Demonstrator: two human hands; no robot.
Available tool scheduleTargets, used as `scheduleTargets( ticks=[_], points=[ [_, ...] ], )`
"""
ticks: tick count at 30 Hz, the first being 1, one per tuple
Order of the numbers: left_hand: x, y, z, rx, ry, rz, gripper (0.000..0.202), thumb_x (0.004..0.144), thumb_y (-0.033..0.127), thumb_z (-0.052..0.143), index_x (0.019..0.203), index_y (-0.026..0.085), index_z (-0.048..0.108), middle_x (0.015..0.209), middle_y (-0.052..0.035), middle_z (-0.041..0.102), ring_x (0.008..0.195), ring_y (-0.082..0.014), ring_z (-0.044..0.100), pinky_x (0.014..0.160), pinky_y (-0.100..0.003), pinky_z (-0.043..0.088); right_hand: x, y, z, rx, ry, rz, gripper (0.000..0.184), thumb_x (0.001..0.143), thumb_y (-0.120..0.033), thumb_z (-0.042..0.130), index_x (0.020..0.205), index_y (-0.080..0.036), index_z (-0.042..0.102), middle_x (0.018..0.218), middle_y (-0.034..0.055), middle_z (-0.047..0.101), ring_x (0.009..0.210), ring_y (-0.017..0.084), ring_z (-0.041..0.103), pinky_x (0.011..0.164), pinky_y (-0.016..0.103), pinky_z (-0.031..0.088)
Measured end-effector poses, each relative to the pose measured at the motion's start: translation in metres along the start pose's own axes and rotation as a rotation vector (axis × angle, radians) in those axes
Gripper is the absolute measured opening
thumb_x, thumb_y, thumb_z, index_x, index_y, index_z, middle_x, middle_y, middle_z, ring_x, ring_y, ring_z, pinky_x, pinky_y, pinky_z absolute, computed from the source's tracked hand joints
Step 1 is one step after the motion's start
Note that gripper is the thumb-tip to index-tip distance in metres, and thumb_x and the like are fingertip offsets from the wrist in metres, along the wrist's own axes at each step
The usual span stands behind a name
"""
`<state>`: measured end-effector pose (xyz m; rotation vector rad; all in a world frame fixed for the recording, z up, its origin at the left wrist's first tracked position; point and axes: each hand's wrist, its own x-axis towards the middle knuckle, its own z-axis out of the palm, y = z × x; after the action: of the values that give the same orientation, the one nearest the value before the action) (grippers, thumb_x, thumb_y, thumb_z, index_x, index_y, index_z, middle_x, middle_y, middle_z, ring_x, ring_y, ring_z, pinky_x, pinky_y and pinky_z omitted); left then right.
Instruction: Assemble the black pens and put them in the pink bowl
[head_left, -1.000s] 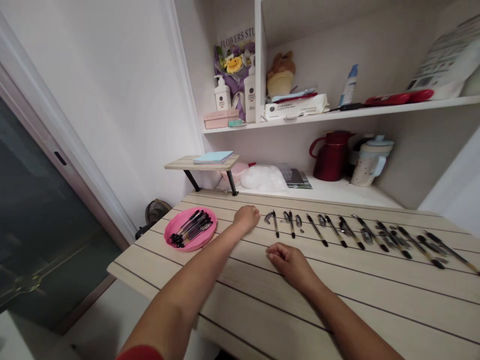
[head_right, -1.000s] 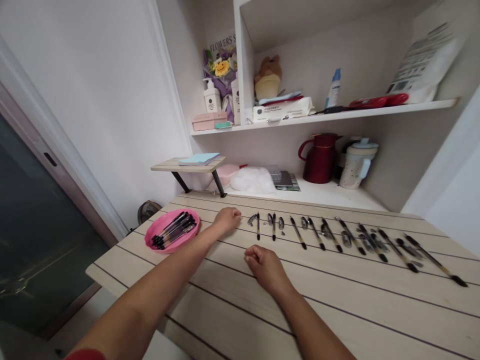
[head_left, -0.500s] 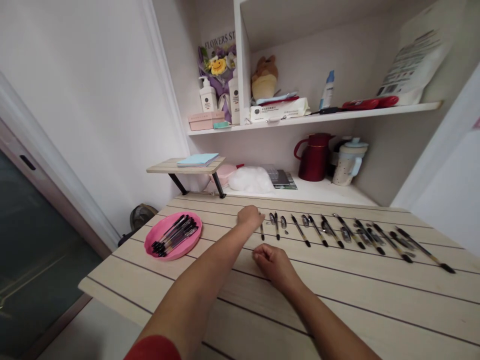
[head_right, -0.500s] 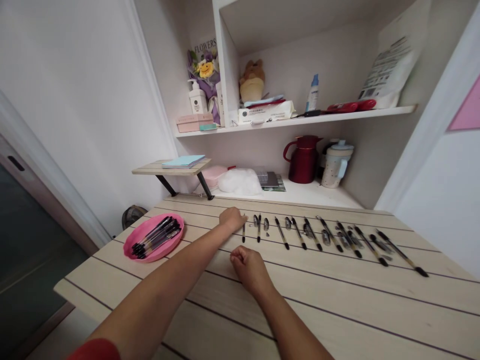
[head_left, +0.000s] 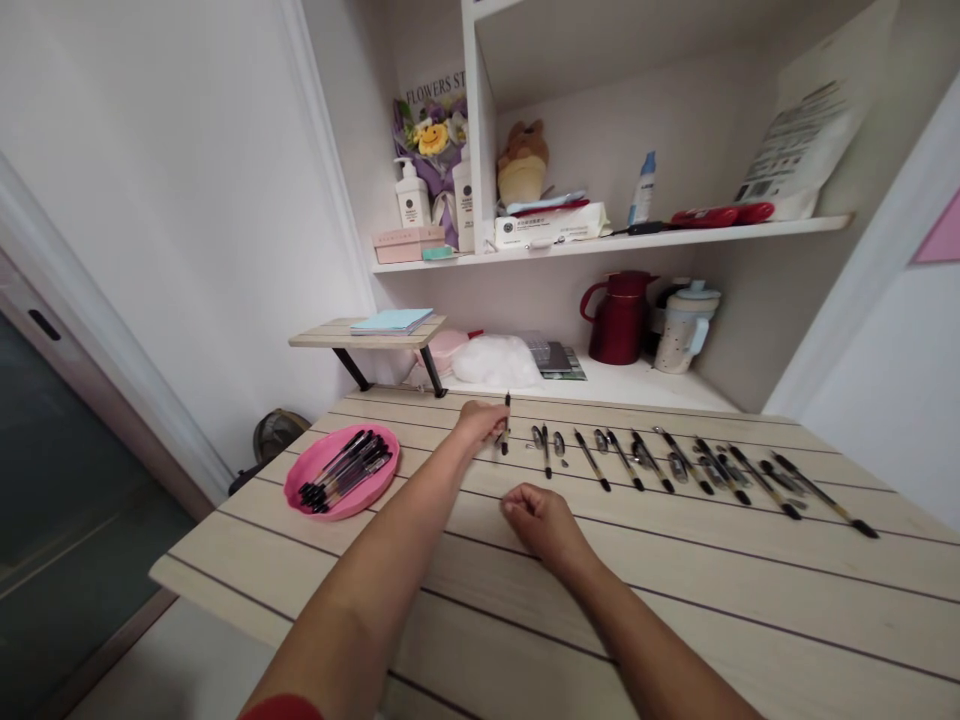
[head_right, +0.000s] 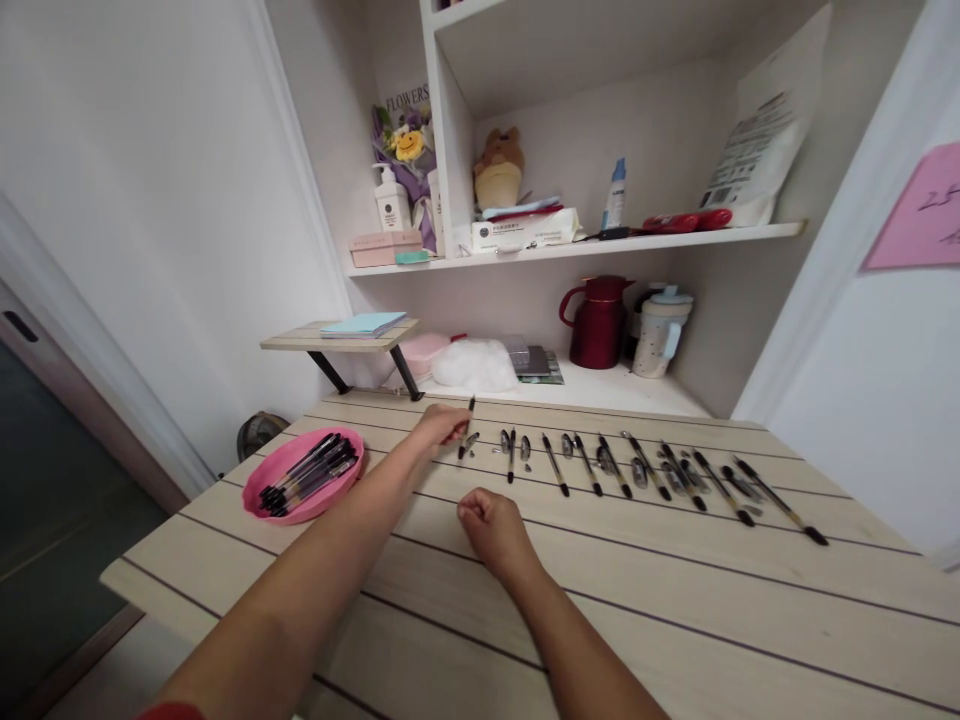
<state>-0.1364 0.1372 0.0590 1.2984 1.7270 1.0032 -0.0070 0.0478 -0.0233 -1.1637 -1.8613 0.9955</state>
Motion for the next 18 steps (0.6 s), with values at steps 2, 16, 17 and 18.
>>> scheduleTargets(
  ticks=[2,16,17,18],
  points=[
    [-0.009,-0.009,-0.015,-0.268,-0.055,-0.042,0.022,0.077,0.032,0.051,0.068,0.012,0.058,0.064,-0.007,0.063,0.059,-0.0123,0.06,0.055,-0.021,0.047,0.006,0.0,-0.001,-0.126,0.007,0.066,0.019,0.075,-0.026,0.044,0.069,-0.018,0.06,0.052,-0.0004,0.058,0.045,0.012,0.049,0.045,0.023,0.035],
    [-0.058,-0.075,-0.022,-0.929,-0.259,-0.206,0.014,0.071,0.014,0.06,0.082,0.015,0.052,0.062,0.0012,0.056,0.05,-0.0075,0.055,0.05,-0.018,0.041,0.102,-0.023,0.002,-0.576,0.156,0.194,0.022,0.073,-0.012,0.049,0.086,-0.007,0.067,0.091,0.0226,0.066,0.088,0.026,0.062,0.073,0.029,0.041],
    [-0.057,-0.076,-0.021,-0.93,-0.265,-0.208,0.016,0.07,0.015,0.061,0.083,0.016,0.052,0.062,0.0017,0.056,0.048,-0.0067,0.053,0.047,-0.017,0.038,0.103,-0.022,0.005,-0.581,0.157,0.196,0.021,0.073,-0.011,0.05,0.086,-0.008,0.067,0.091,0.0226,0.066,0.088,0.026,0.062,0.073,0.029,0.041],
    [-0.057,-0.077,-0.02,-0.928,-0.272,-0.209,0.018,0.069,0.015,0.062,0.083,0.016,0.051,0.062,0.002,0.056,0.046,-0.0059,0.052,0.044,-0.016,0.035,0.104,-0.021,0.007,-0.58,0.158,0.195,0.021,0.073,-0.011,0.05,0.086,-0.008,0.066,0.091,0.0225,0.065,0.088,0.026,0.062,0.072,0.029,0.041]
  ],
)
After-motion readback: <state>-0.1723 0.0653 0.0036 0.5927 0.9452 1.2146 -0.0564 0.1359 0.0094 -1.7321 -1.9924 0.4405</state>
